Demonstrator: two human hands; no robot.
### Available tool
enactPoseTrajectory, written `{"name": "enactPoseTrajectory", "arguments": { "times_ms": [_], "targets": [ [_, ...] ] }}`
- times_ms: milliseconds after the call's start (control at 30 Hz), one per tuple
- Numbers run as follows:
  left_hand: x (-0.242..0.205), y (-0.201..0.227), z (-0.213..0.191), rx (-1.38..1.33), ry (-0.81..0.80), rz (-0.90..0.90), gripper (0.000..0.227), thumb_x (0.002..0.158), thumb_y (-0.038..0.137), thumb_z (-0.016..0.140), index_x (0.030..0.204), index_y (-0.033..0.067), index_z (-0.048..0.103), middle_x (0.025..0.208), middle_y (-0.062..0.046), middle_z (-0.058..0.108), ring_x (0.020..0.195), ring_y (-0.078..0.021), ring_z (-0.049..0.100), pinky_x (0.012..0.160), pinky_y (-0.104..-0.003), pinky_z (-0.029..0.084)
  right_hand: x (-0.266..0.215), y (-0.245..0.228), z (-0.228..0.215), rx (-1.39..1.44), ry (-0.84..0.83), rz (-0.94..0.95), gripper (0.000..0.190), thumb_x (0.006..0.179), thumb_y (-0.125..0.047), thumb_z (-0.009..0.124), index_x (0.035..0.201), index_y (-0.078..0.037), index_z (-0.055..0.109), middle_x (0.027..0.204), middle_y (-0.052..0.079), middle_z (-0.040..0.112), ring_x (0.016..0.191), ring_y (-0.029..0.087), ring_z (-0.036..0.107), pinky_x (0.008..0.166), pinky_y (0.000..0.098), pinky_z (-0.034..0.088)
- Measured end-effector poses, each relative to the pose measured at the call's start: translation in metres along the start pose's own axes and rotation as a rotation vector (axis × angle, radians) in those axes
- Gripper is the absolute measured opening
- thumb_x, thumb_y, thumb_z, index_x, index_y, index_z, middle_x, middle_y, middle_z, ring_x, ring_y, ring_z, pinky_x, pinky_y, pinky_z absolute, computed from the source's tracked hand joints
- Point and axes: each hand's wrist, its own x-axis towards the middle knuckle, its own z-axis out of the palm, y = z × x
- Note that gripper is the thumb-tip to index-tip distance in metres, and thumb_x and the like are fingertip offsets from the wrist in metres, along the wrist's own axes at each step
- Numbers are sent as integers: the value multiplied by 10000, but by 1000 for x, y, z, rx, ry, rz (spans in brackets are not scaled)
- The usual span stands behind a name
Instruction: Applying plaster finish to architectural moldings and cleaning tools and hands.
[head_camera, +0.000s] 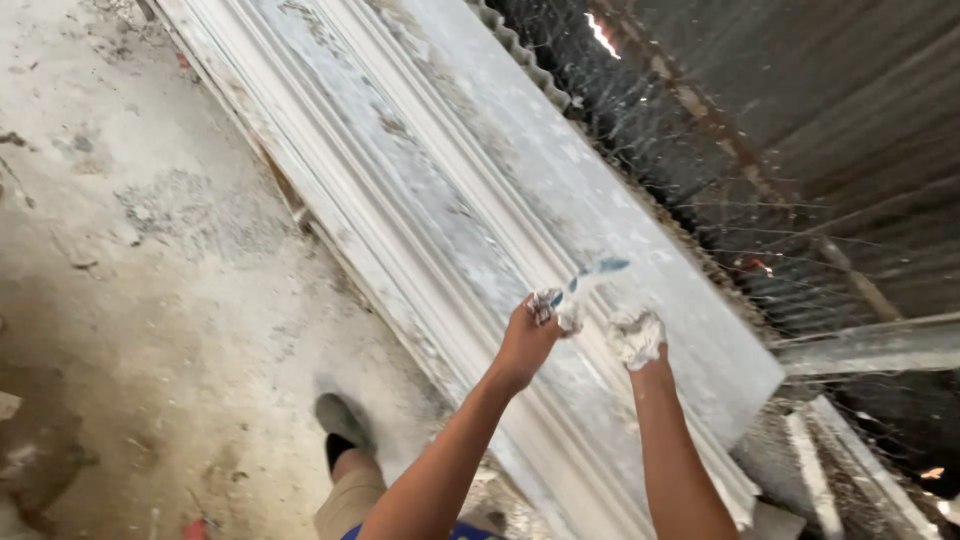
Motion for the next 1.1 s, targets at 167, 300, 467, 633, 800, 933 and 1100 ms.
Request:
{"name": "enactPoseTrajectory", "arguments": {
  "times_ms": [167,300,467,633,800,933,1100],
  "targets": [
    [53,137,-102,56,43,82,203,984,37,642,1178,-12,608,1046,-56,711,947,-137,686,889,-350,607,129,61,155,493,167,37,387,1062,-152,450,676,-145,462,568,-22,414,465,146,437,456,265,426],
    [84,232,-175,57,88,216,252,972,57,676,1205,-11,609,1059,-60,716,947,-140,682,860,-342,588,215,105,237,82,54,31,365,1016,-215,392,666,-144,466,537,-30,409,405,128,404,375,268,382],
    [110,338,-251,80,188,235,271,953,89,676,1198,9,593,1064,-50,715,952,-135,696,880,-343,611,320,148,320,-130,-185,-11,285,995,-217,381,734,-136,462,579,-35,410,447,116,389,433,270,393],
    [172,408,-340,55,177,303,271,993,96,690,1224,-13,602,1087,-53,695,964,-131,666,881,-338,575,444,173,350,-146,-242,-74,225,1013,-109,355,812,-162,442,715,-29,425,629,123,437,546,253,393],
    [279,482,-430,43,179,269,285,991,112,691,1222,-31,607,1069,-76,715,946,-150,687,871,-351,594,549,180,417,390,-181,146,392,1039,-215,472,650,-197,426,575,-39,419,531,129,433,526,289,426],
    [391,564,-506,57,183,207,288,983,137,681,1216,-10,596,1058,-62,716,935,-141,691,862,-355,614,674,183,477,288,-65,158,417,1031,-251,510,623,-198,441,562,-33,446,512,127,456,474,276,423],
    [503,679,-571,94,202,347,287,967,88,694,1214,3,576,1044,-59,715,927,-147,697,849,-340,624,804,189,572,284,-171,169,440,1060,-289,479,631,-193,475,573,-28,481,529,145,503,492,301,450]
  ]
}}
